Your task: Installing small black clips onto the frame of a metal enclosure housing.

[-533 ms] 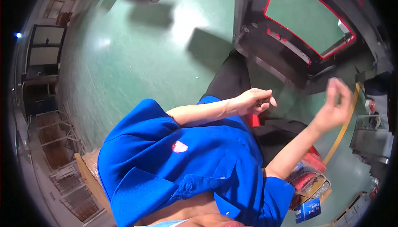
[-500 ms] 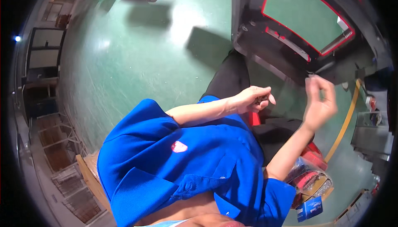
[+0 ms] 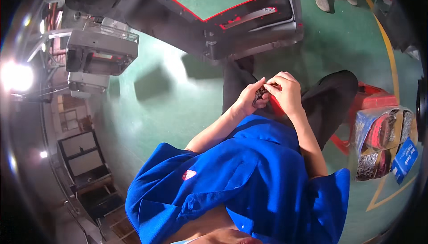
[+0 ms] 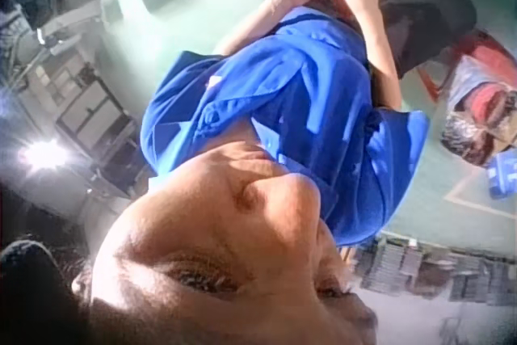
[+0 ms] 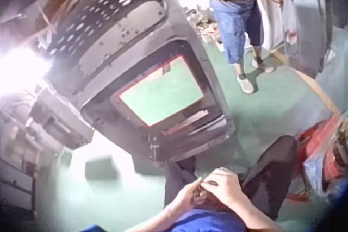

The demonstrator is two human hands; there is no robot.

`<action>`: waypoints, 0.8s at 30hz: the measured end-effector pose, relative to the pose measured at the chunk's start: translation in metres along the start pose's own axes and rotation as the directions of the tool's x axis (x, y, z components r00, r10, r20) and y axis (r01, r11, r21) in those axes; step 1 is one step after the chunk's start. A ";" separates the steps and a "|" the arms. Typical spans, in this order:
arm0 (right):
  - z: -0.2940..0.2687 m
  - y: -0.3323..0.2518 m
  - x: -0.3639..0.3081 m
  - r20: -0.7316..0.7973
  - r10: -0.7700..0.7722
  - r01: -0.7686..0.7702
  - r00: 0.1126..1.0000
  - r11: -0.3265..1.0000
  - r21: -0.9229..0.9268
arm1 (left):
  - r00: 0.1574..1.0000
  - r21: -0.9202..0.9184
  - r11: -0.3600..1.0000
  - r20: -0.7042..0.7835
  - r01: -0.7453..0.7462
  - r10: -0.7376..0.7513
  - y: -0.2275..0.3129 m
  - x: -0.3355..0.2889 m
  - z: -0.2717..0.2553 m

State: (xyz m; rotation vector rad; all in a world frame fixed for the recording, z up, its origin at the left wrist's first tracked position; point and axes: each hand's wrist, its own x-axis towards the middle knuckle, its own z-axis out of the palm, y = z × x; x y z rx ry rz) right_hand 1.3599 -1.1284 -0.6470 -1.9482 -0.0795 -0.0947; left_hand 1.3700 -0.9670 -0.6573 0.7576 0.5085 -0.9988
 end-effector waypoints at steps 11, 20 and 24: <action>-0.015 0.094 0.110 -0.571 0.390 0.121 0.722 0.741 0.660 | 0.941 0.209 0.918 0.091 -0.337 0.325 0.039 0.022 0.021; -0.009 0.107 0.140 -0.566 0.357 0.017 0.743 0.836 0.549 | 0.948 0.193 0.930 0.002 -0.312 0.317 0.026 0.029 0.023; -0.001 0.113 0.146 -0.585 0.353 0.030 0.730 0.838 0.545 | 0.939 0.178 0.925 -0.007 -0.337 0.344 0.026 0.032 0.015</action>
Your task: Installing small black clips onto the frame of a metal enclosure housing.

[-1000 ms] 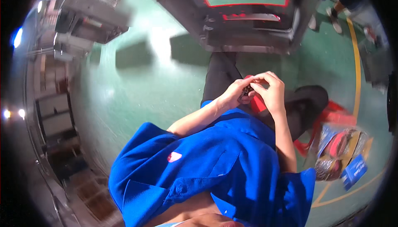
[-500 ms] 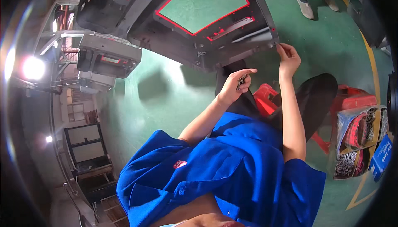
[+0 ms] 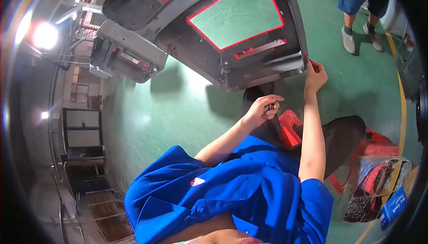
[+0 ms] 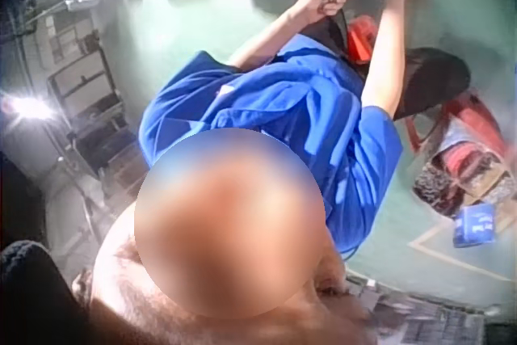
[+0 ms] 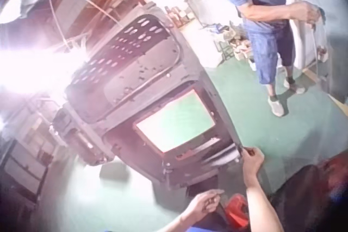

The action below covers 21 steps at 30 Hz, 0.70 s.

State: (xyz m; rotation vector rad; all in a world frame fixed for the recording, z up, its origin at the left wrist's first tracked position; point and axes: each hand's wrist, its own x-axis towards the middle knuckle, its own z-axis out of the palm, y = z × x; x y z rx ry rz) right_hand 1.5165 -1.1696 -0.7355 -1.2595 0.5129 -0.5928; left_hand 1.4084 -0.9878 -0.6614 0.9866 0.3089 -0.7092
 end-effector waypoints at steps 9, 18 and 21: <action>0.011 0.041 0.039 0.014 -0.024 0.022 1.000 0.991 0.130 | 0.991 -0.021 0.993 -0.075 -0.114 0.112 -0.005 0.007 -0.011; 0.015 0.047 0.049 0.134 -0.047 0.054 0.990 0.998 -0.044 | 0.994 -0.029 0.996 -0.066 -0.084 0.082 -0.021 0.017 -0.005; 0.017 0.049 0.056 0.185 -0.033 0.035 0.982 0.999 -0.007 | 0.994 -0.040 0.995 -0.067 -0.090 0.087 -0.025 0.026 -0.004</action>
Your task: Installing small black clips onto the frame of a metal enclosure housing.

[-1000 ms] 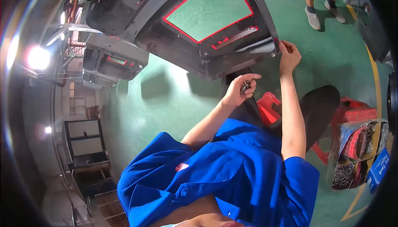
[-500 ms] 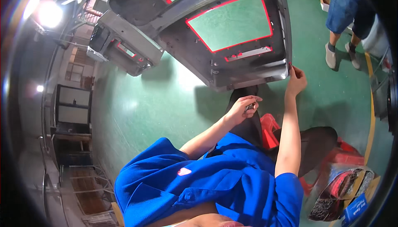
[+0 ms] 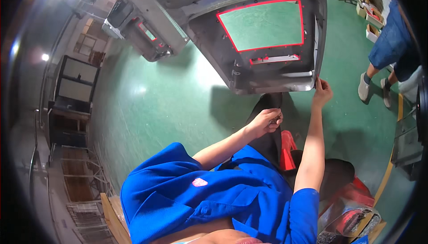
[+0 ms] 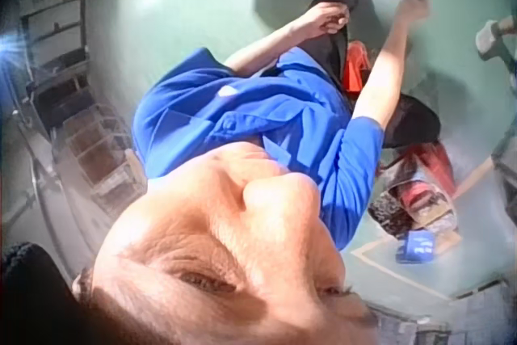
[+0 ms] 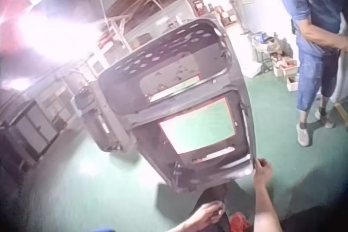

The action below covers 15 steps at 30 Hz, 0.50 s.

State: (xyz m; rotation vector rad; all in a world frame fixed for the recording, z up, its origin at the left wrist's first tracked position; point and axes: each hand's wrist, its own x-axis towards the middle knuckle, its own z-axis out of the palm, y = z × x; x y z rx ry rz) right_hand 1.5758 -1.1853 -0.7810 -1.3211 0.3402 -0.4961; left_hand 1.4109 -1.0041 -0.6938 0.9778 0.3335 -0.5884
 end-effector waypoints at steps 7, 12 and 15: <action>-0.015 -0.046 -0.045 0.616 0.154 -0.143 0.773 0.987 -0.068 | 0.992 0.017 0.995 0.078 -0.099 0.098 0.011 0.009 -0.013; -0.012 -0.102 -0.098 0.870 0.215 -0.195 0.443 0.971 -0.141 | 0.978 -0.081 0.994 0.193 -0.069 0.083 0.020 0.013 -0.011; -0.008 -0.110 -0.093 0.882 0.210 -0.213 0.422 0.969 -0.128 | 0.969 -0.112 0.993 0.238 -0.035 0.061 0.028 0.014 -0.007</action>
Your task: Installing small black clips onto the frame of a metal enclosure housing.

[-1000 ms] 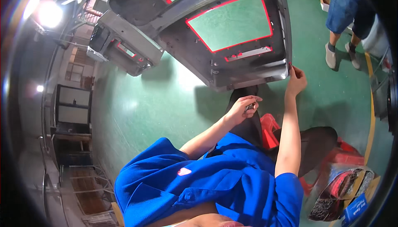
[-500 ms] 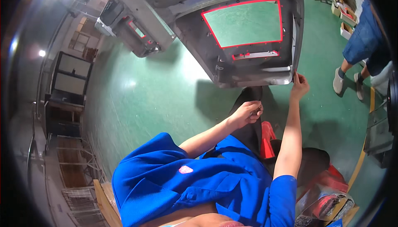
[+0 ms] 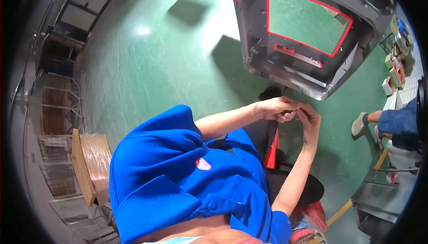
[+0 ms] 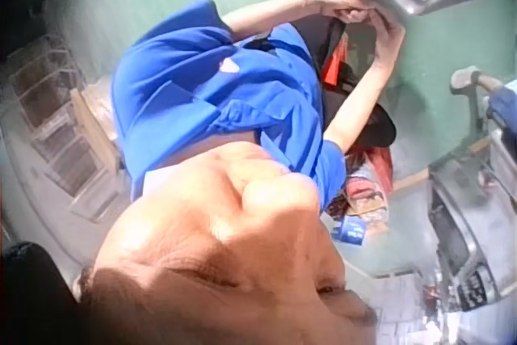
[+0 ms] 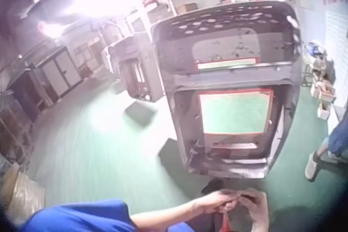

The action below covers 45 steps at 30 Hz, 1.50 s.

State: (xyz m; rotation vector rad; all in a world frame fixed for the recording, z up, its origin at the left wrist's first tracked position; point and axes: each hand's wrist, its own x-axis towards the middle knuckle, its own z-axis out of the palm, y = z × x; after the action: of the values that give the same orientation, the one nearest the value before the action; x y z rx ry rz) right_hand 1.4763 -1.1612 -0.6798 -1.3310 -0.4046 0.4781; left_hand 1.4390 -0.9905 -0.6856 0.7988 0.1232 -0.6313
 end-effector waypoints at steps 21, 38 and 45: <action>-0.054 -0.127 0.050 -0.459 -0.484 0.266 0.745 0.846 -0.462 | 0.995 0.077 0.993 0.036 -0.091 0.089 0.024 0.000 0.013; -0.065 -0.143 0.110 -0.433 -0.663 0.238 0.610 0.675 -0.698 | 0.871 0.168 0.854 0.099 -0.492 0.482 0.073 0.094 0.087; -0.078 -0.144 0.115 -0.344 -0.709 0.337 0.616 0.632 -0.698 | 0.869 0.175 0.851 0.088 -0.495 0.487 0.070 0.099 0.087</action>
State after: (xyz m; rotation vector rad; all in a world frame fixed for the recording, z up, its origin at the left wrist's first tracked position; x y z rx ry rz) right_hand 1.6286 -1.1866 -0.5527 -1.7516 -0.4172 -0.6753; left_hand 1.5484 -1.0620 -0.6137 0.9596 -0.1821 -0.1698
